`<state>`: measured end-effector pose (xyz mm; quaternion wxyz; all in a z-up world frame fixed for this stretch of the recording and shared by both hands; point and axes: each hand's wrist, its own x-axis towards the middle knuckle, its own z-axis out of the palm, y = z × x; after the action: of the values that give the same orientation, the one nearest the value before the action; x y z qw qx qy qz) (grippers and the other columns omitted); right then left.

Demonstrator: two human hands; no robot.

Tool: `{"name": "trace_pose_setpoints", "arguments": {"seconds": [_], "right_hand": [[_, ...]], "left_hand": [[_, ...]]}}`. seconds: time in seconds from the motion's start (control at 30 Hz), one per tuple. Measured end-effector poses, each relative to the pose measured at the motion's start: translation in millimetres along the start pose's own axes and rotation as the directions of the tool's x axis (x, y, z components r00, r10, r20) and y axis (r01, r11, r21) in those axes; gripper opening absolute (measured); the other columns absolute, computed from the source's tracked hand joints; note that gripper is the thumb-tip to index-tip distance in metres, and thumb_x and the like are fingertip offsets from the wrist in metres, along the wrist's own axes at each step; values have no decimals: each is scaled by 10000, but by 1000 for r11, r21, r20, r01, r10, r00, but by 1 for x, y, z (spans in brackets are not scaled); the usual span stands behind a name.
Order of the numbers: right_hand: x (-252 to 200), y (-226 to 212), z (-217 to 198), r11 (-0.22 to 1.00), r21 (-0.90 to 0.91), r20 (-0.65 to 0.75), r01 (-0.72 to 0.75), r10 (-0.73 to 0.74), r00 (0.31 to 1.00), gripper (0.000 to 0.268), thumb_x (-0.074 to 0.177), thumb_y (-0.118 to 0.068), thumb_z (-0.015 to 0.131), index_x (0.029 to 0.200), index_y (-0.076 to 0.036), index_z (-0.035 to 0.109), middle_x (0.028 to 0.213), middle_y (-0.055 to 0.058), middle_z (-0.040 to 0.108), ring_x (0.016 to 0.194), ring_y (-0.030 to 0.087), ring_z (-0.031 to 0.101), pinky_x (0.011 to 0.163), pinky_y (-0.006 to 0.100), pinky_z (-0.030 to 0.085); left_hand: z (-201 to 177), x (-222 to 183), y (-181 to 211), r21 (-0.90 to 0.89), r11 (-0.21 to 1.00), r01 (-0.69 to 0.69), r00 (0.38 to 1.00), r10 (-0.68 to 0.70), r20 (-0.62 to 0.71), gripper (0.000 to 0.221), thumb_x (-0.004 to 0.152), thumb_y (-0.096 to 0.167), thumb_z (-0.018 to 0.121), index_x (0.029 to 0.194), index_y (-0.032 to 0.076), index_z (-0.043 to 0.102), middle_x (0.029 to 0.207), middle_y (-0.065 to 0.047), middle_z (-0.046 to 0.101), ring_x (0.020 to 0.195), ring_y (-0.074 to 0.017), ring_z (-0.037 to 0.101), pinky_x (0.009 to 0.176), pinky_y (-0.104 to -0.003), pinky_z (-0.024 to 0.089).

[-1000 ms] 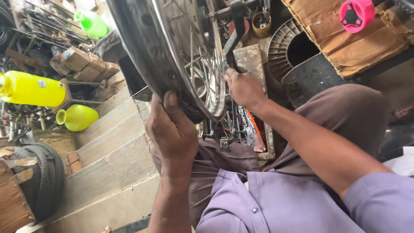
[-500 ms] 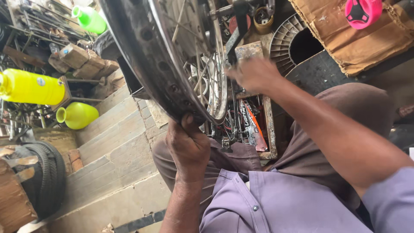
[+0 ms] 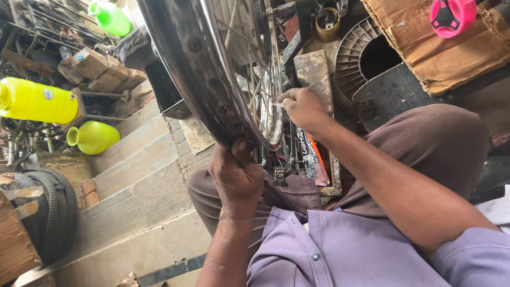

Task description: The person sits on the floor and uses a spoke wrench to tighten the nipples on a bicycle wheel mounted in a truing stand. They rotate the wheel periodically to access different spokes and continue adjusting the tension.

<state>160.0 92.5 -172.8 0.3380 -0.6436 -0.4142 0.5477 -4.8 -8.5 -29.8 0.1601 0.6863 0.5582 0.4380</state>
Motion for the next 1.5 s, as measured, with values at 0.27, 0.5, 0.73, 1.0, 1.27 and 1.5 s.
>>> {"name": "trace_pose_setpoints", "arguments": {"seconds": [0.27, 0.5, 0.73, 1.0, 1.27, 1.5], "right_hand": [[35, 1, 39, 956, -192, -249, 223, -267, 931, 175, 918, -40, 612, 1056, 22, 700, 893, 160, 732, 748, 233, 756, 658, 350, 608], [7, -24, -1, 775, -530, -112, 345, -467, 877, 206, 1074, -206, 626, 991, -38, 712, 786, 227, 714, 693, 352, 706, 670, 463, 534], [-4, 13, -7, 898, 54, -138, 438, -427, 894, 211, 1067, -214, 585, 1026, -42, 701, 748, 80, 654, 625, 137, 569, 576, 324, 456], [22, 17, 13, 865, -240, -203, 441, -489, 848, 281, 1080, -319, 520, 1065, -116, 715, 946, 126, 762, 831, 276, 715, 731, 406, 526], [-9, -16, -6, 814, -541, -80, 212, -301, 950, 372, 1058, -377, 484, 1178, -85, 680, 1091, 227, 721, 1026, 435, 684, 874, 531, 510], [-20, -60, -50, 586, -800, -34, 132, -264, 964, 481, 1037, -522, 500, 1111, -100, 719, 947, 220, 746, 886, 432, 714, 754, 543, 529]], "left_hand": [[13, -10, -15, 26, 998, -50, 999, 50, 3, 206, 1095, 155, 457, 1171, 26, 599, 901, -153, 691, 763, -327, 719, 697, -406, 554], [7, 2, -1, -84, 994, -76, 997, 73, -39, 228, 1099, 177, 456, 1090, 21, 622, 873, -127, 691, 721, -306, 692, 671, -392, 535], [-25, 44, 54, 149, 989, -10, 1000, 8, 10, 282, 1145, 205, 417, 1086, 32, 631, 787, -84, 686, 667, -234, 700, 607, -373, 500], [-22, 60, 60, 61, 997, -41, 997, 45, -65, 239, 1116, 204, 486, 991, 28, 591, 759, -118, 642, 632, -291, 667, 578, -407, 479], [-24, 58, 57, 172, 985, -32, 997, 43, -63, 236, 1094, 255, 523, 1015, 59, 628, 757, -156, 670, 680, -390, 674, 601, -479, 490], [-23, 51, 53, 152, 987, -41, 998, 47, -33, 257, 1105, 263, 487, 997, 57, 596, 761, -162, 653, 690, -400, 674, 603, -485, 499]]}}
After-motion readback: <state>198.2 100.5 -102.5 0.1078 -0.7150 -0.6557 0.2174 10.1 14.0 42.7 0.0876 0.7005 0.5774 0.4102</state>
